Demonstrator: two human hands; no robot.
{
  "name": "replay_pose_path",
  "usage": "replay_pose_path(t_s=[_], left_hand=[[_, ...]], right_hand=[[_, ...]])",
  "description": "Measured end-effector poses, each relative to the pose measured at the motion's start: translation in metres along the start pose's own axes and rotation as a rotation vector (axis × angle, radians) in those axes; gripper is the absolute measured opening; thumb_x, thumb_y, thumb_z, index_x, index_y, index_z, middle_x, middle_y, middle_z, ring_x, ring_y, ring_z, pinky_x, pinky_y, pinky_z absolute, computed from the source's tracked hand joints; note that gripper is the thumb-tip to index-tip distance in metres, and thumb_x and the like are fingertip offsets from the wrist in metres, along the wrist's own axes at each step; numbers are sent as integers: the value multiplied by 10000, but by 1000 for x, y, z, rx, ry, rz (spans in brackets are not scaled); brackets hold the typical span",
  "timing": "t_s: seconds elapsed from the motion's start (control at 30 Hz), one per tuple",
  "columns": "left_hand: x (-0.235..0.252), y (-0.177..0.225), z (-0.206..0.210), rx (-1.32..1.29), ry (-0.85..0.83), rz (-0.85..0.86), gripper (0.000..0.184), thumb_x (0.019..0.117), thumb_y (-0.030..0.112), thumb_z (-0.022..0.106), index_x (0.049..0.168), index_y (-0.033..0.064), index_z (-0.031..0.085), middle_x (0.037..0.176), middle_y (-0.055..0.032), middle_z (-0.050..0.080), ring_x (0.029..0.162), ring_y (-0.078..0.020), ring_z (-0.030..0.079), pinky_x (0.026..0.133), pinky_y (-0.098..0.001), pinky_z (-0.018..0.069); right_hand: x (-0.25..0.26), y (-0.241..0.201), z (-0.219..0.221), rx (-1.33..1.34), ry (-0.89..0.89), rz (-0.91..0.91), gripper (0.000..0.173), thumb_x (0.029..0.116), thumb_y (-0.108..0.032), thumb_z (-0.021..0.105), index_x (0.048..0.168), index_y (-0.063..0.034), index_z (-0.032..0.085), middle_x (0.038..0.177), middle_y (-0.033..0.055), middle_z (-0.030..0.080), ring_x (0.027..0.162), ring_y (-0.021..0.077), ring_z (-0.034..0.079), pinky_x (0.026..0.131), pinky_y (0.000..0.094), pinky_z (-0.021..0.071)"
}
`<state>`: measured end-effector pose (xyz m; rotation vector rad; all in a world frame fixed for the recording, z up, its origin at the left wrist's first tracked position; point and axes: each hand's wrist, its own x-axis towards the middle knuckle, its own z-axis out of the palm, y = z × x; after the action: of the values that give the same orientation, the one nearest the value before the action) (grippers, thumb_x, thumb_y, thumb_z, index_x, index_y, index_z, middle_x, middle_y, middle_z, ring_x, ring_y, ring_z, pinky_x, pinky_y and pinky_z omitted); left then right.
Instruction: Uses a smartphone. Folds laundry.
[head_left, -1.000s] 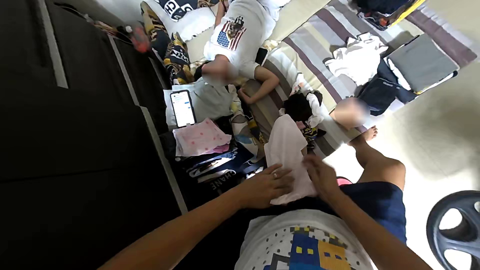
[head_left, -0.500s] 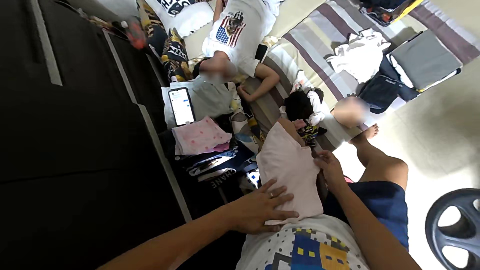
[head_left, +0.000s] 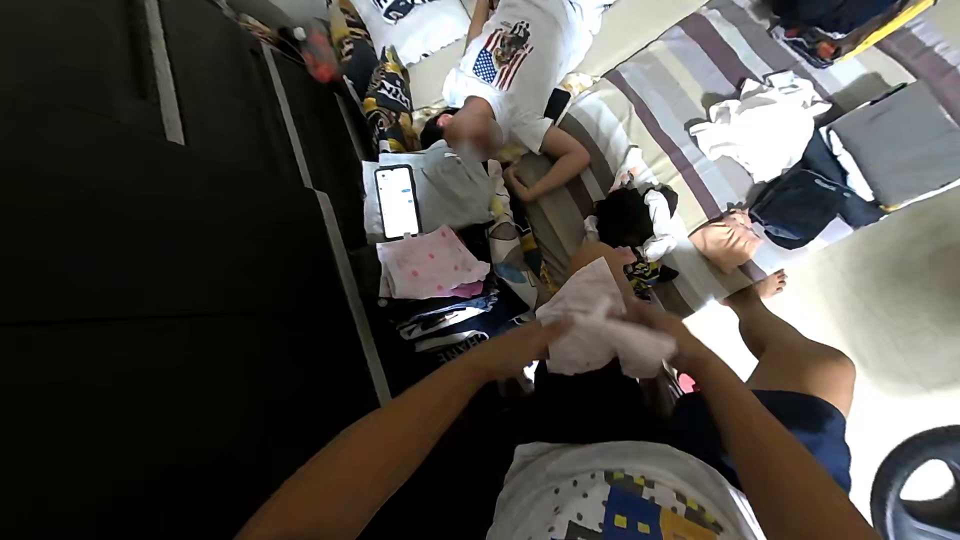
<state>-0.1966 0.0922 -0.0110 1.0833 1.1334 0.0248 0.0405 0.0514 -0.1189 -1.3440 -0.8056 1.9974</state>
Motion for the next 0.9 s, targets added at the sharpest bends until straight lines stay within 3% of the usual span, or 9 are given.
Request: replay_pose_path(t_s=[0.13, 0.27, 0.33, 0.4, 0.47, 0.53, 0.63, 0.67, 0.9], left_hand=[[44, -31, -30, -561, 104, -14, 587, 1114, 478, 152, 1319, 84, 536, 1064, -65, 731, 977, -166, 723, 846, -358, 617], [44, -58, -21, -657, 140, 79, 585, 1105, 497, 172, 1393, 88, 475, 1153, -75, 718, 1060, -181, 706, 902, -376, 604], [33, -59, -1, -581, 299, 123, 465, 1128, 290, 307, 1539, 79, 254, 1263, -103, 643, 1088, -178, 686, 913, -365, 595], [25, -60, 15, -449, 414, 185, 801, 1038, 114, 518, 1620, 110, -33, 1404, -170, 537, 1128, -202, 674, 924, -380, 602], [18, -62, 26, -351, 467, 244, 1057, 941, 22, 644, 1608, 124, -169, 1364, -186, 578, 1091, -191, 705, 917, -359, 612], [15, -65, 33, -292, 493, 292, 1008, 924, -40, 643, 1627, 71, -71, 1356, -174, 603, 1103, -171, 702, 940, -328, 600], [12, -71, 38, -167, 612, 306, 537, 936, -52, 602, 1459, -52, 482, 1356, -136, 633, 1069, -108, 679, 917, -266, 569], [10, -71, 39, -133, 649, 292, 459, 939, -52, 600, 1395, -51, 555, 1334, -127, 648, 1042, -94, 682, 903, -252, 570], [10, -95, 40, 84, 661, 178, 523, 942, -27, 592, 1459, 22, 531, 1467, -191, 537, 1224, -193, 625, 986, -326, 549]], right_hand=[[15, 15, -22, 343, -38, 79, 792, 1078, -529, 6, 1218, -20, 596, 999, 70, 727, 899, 141, 705, 803, 342, 591], [7, 30, -22, 182, 88, 35, 367, 1085, -262, 445, 1328, -7, 548, 1101, 97, 682, 951, 155, 685, 840, 341, 590], [-1, 38, -21, 170, 132, 11, 420, 1023, -153, 559, 1407, -1, 482, 1162, 115, 656, 962, 158, 673, 843, 335, 577], [-11, 50, -18, 196, 155, -38, 579, 925, -45, 611, 1463, -5, 400, 1176, 108, 660, 971, 143, 674, 849, 319, 577], [-16, 62, -14, 235, 204, -103, 623, 870, 20, 617, 1452, 8, 397, 1168, 101, 686, 979, 139, 689, 847, 312, 583], [-16, 66, -9, 241, 296, -131, 482, 936, 23, 594, 1402, 28, 472, 1128, 92, 698, 949, 119, 687, 833, 292, 578], [-13, 58, -4, 155, 395, -185, 316, 977, 2, 573, 1289, 49, 567, 997, 66, 695, 828, 75, 666, 759, 254, 567], [-12, 53, -4, 136, 416, -197, 304, 984, 6, 552, 1284, 54, 565, 970, 64, 678, 810, 73, 653, 747, 257, 559], [-2, 72, -11, 4, 445, -78, 342, 988, 20, 527, 1325, 72, 506, 1014, 131, 651, 823, 116, 632, 746, 292, 538]])
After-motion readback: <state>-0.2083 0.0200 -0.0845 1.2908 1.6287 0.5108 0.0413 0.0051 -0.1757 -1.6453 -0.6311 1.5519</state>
